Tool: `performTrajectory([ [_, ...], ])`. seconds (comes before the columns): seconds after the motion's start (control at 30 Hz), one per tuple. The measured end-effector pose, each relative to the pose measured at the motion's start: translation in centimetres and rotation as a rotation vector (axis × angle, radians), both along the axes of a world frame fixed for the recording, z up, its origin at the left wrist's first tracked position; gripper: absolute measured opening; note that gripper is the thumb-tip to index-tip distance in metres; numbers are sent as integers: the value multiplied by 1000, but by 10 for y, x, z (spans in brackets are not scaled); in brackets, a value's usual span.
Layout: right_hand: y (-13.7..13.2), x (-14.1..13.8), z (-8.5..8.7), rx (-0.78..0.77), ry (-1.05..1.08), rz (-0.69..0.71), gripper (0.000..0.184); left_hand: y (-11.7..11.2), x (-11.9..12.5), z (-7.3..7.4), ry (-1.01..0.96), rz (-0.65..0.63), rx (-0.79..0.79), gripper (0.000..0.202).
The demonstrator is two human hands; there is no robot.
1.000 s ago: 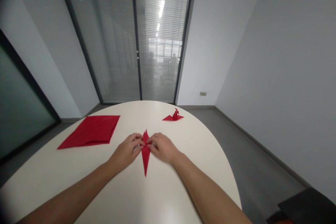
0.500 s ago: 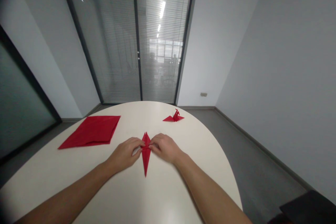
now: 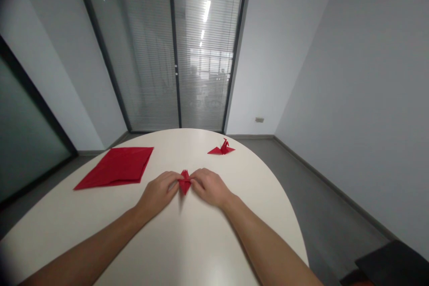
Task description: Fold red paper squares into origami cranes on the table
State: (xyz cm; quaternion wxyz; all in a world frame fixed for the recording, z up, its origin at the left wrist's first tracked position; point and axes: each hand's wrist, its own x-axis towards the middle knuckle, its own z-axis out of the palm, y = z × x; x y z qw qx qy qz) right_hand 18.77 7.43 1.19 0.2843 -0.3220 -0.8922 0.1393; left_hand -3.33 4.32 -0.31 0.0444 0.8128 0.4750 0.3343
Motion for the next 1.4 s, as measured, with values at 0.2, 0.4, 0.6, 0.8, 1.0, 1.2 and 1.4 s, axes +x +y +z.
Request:
performTrajectory([
  [0.2,-8,-5,6,49,126,29,26,-4,4,3,-129,32,59,18],
  [0.4,-15,-13,13,-227,375,-33,18,-13,17,10,-507,-13,-105,18],
  [0.6,-9,-21,3,-584,643,60,35,-13,23,10,-754,-38,-294,26],
  [0.8,-2,-21,-7,-690,662,111,39,-6,21,3,-782,-53,-337,24],
  [1.0,-1,-17,-8,-724,609,57,43,-5,18,3,-788,-15,-373,23],
  [1.2,-2,-17,-5,-816,633,57,39,-3,18,1,-815,-6,-404,22],
  [1.4,-2,-18,-10,-687,578,41,41,-6,19,3,-855,-18,-441,22],
])
